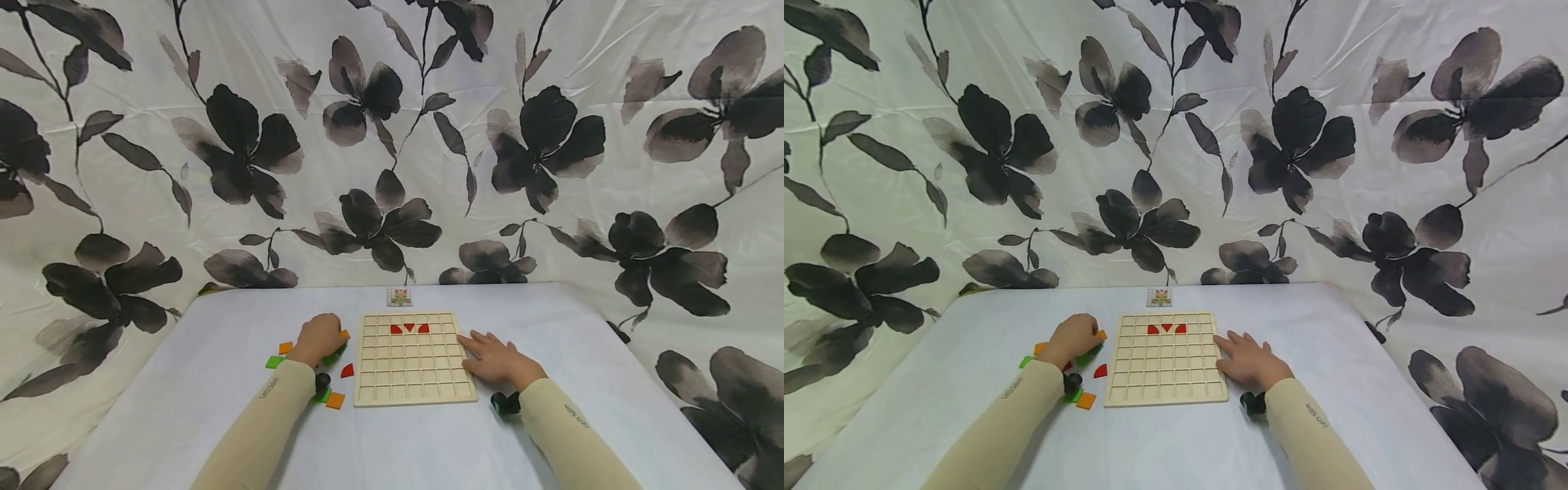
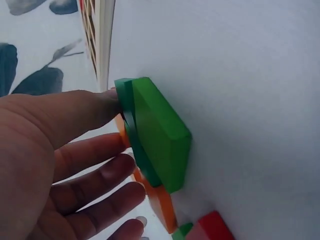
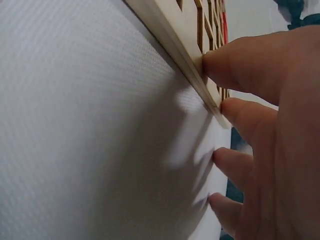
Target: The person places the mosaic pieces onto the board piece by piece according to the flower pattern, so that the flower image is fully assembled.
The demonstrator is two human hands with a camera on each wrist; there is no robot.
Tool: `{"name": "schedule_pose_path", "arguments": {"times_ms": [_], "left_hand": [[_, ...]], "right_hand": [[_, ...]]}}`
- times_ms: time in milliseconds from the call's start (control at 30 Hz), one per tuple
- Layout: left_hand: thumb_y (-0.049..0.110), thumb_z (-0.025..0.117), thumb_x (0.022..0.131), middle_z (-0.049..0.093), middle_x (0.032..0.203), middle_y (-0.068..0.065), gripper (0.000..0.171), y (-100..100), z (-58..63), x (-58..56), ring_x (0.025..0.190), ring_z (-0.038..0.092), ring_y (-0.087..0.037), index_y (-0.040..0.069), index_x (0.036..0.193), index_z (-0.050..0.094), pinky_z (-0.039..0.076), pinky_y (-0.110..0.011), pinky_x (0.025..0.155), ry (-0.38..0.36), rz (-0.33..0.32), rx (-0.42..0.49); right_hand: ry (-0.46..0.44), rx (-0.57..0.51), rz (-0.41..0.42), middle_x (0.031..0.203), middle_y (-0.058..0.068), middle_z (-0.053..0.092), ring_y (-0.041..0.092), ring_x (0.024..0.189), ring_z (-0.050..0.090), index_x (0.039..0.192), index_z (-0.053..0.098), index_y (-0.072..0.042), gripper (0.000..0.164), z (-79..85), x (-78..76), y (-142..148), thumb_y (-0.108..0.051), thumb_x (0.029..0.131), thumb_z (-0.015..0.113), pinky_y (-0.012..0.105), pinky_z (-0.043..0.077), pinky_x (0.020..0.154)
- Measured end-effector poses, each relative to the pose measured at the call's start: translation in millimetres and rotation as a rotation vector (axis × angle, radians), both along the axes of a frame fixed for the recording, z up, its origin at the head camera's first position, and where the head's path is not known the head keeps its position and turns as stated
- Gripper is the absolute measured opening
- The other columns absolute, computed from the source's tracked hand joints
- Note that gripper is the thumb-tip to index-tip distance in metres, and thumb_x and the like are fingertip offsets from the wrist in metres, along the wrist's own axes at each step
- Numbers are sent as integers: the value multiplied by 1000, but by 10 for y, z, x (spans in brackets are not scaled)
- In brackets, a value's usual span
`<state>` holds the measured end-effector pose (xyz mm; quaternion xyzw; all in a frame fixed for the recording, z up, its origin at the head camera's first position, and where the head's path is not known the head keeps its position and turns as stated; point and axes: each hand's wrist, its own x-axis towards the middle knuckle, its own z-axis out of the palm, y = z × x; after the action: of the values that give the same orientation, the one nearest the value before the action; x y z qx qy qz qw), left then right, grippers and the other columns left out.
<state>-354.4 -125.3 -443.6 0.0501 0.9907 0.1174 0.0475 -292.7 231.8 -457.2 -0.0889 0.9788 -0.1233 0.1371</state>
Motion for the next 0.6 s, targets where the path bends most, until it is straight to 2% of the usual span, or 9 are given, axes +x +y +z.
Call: {"name": "schedule_pose_path", "arguments": {"times_ms": [200,367,600], "left_hand": [[27,69,86,62,83,-7,28,8,5,-7,71,53,-21,2,99,67,48,-34,69,6,1,51],[28,69,86,62,83,-5,28,79,74,33,70,53,-19,3,99,68,46,-30,63,21,-25,95],[26,71,84,65,94,-5,30,281,201,104,79,54,-20,5,105,67,49,-33,72,-34,-50,147]], "right_hand": [[-19,-20,-30,159,14,26,46,145,21,152,33,-24,60,34,21,-11,-41,96,47,76,18,105],[-21,-24,-53,159,16,25,49,144,20,151,33,-22,61,39,18,-37,-38,95,49,78,18,103],[-102,-65,-72,159,16,22,49,145,15,151,34,-23,64,76,-11,-44,-32,91,55,74,18,107]]}}
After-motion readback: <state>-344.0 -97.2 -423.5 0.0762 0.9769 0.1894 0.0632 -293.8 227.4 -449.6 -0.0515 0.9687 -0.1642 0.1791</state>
